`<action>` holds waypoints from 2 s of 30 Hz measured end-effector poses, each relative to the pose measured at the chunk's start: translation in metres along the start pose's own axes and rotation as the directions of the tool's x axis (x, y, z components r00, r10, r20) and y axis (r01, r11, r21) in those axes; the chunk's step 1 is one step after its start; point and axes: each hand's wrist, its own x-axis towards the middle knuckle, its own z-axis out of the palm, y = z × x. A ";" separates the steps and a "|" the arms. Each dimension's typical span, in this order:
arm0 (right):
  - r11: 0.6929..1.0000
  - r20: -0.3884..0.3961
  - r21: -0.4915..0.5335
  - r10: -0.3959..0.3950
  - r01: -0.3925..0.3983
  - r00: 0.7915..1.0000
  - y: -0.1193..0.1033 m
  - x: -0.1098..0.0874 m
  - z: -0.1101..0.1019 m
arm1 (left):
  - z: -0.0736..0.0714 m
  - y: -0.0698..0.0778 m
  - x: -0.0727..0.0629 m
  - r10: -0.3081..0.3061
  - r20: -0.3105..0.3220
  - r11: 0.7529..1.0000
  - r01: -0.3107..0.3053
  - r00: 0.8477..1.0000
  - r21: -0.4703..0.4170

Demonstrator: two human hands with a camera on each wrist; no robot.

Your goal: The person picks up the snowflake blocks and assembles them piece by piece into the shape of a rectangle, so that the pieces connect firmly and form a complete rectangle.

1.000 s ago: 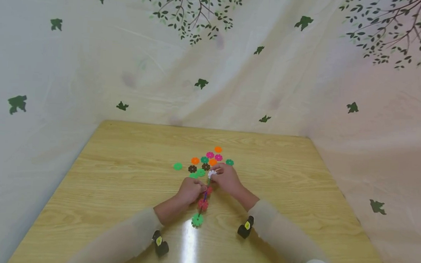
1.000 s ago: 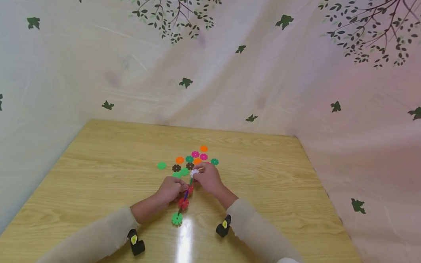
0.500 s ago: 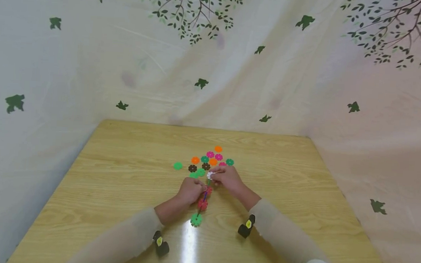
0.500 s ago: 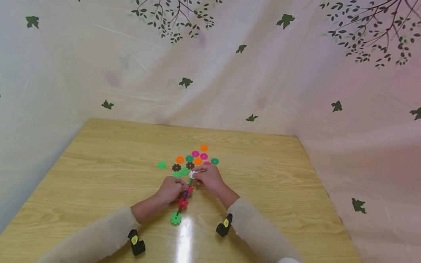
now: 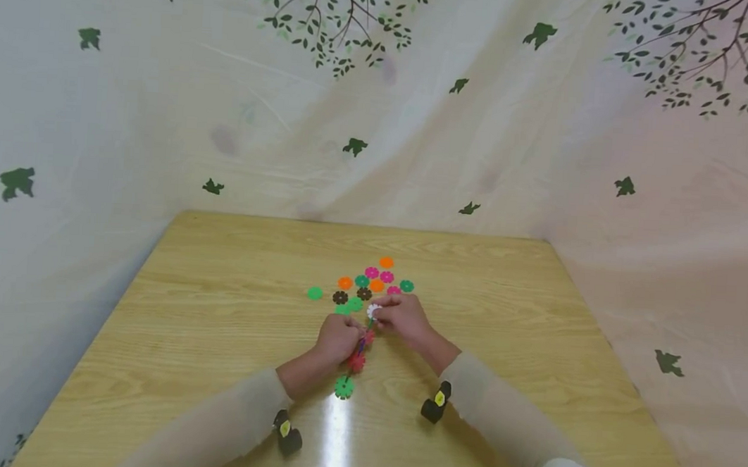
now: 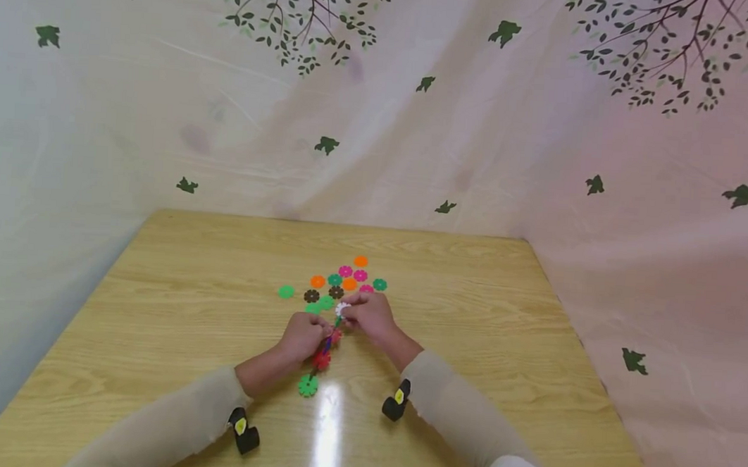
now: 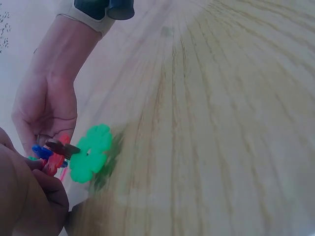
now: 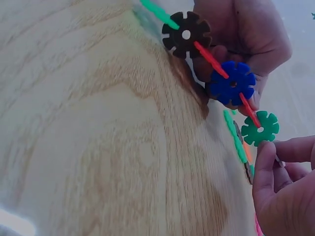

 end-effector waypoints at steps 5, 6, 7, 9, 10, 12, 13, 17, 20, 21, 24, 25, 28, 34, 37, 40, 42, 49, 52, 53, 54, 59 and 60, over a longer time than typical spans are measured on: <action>1.000 -0.006 -0.003 -0.014 0.014 1.000 -0.001 -0.001 0.003 | 0.000 -0.001 0.001 -0.025 0.006 0.999 0.025 1.000 -0.023; 1.000 -0.003 0.006 -0.008 0.008 1.000 -0.001 -0.002 0.004 | -0.001 -0.001 0.001 -0.027 0.014 0.999 0.028 1.000 -0.034; 1.000 0.001 0.015 -0.002 0.002 1.000 -0.001 -0.002 0.003 | -0.001 -0.001 0.002 -0.030 0.023 0.998 0.031 0.999 -0.046; 0.998 0.017 0.052 0.036 -0.037 0.999 -0.002 -0.002 0.003 | -0.002 -0.001 0.003 -0.037 0.039 0.997 0.039 0.999 -0.068; 0.995 0.036 0.088 0.051 -0.054 0.998 -0.002 -0.002 0.003 | -0.003 -0.001 0.003 -0.042 0.048 0.996 0.046 0.998 -0.078; 0.979 0.073 0.170 0.097 -0.108 0.993 -0.003 -0.002 0.002 | -0.003 -0.001 0.004 -0.043 0.062 0.995 0.048 0.997 -0.093; 0.967 0.090 0.214 0.122 -0.139 0.988 -0.003 -0.002 0.002 | -0.003 -0.001 0.004 -0.045 0.070 0.994 0.052 0.997 -0.100; 0.904 0.147 0.356 0.197 -0.238 0.969 -0.002 -0.003 0.001 | -0.004 -0.002 0.003 -0.046 0.095 0.992 0.057 0.994 -0.113; 0.907 0.153 0.357 0.180 -0.224 0.972 -0.002 -0.003 0.000 | -0.004 -0.002 0.003 -0.050 0.100 0.991 0.062 0.994 -0.117; 0.919 0.148 0.338 0.160 -0.202 0.976 -0.002 -0.003 0.000 | -0.004 -0.002 0.003 -0.051 0.100 0.991 0.063 0.994 -0.120; 0.963 0.115 0.242 0.092 -0.118 0.989 -0.002 -0.003 -0.001 | -0.005 -0.001 0.003 -0.063 0.097 0.989 0.075 0.993 -0.126; 0.975 0.104 0.203 0.072 -0.092 0.992 -0.003 -0.003 -0.002 | -0.005 0.000 0.003 -0.065 0.097 0.989 0.077 0.993 -0.123; 0.995 0.078 0.093 0.032 -0.039 0.996 -0.005 -0.005 -0.003 | -0.006 0.000 0.004 -0.079 0.098 0.989 0.090 0.992 -0.116; 0.998 0.058 -0.019 -0.053 0.055 0.997 -0.011 -0.007 -0.002 | -0.006 0.001 0.003 -0.076 0.096 0.990 0.087 0.993 -0.112; 0.994 0.060 -0.049 -0.093 0.096 0.994 -0.013 -0.007 -0.001 | -0.004 0.000 0.004 -0.052 0.074 0.994 0.059 0.996 -0.093; 0.991 0.056 -0.075 -0.105 0.109 0.993 -0.013 -0.006 0.000 | -0.001 -0.001 0.004 -0.031 0.052 0.997 0.034 0.998 -0.065; 0.991 0.047 -0.081 -0.101 0.104 0.994 -0.011 -0.006 0.000 | 0.000 -0.001 0.004 -0.023 0.042 0.998 0.025 0.999 -0.051; 0.996 0.003 -0.026 -0.083 0.083 0.997 -0.003 -0.002 0.001 | 0.003 0.002 0.002 -0.043 0.021 0.998 0.044 0.999 -0.051; 0.996 -0.004 -0.006 -0.085 0.085 0.996 -0.001 -0.002 0.002 | 0.003 0.002 0.002 -0.057 0.015 0.997 0.057 0.998 -0.049; 0.997 -0.005 -0.005 -0.083 0.083 0.997 -0.002 -0.002 0.002 | 0.003 0.002 0.002 -0.059 0.015 0.997 0.060 0.998 -0.051; 0.997 -0.006 -0.005 -0.082 0.082 0.997 -0.001 -0.003 0.002 | 0.002 0.002 0.002 -0.063 0.016 0.997 0.064 0.998 -0.050; 1.000 -0.014 0.003 -0.017 0.017 1.000 -0.003 -0.005 0.000 | -0.003 0.002 0.002 -0.080 0.046 0.996 0.082 0.996 -0.042; 1.000 -0.018 0.012 0.004 -0.004 1.000 -0.004 -0.006 -0.001 | -0.004 0.002 0.002 -0.088 0.057 0.995 0.090 0.995 -0.041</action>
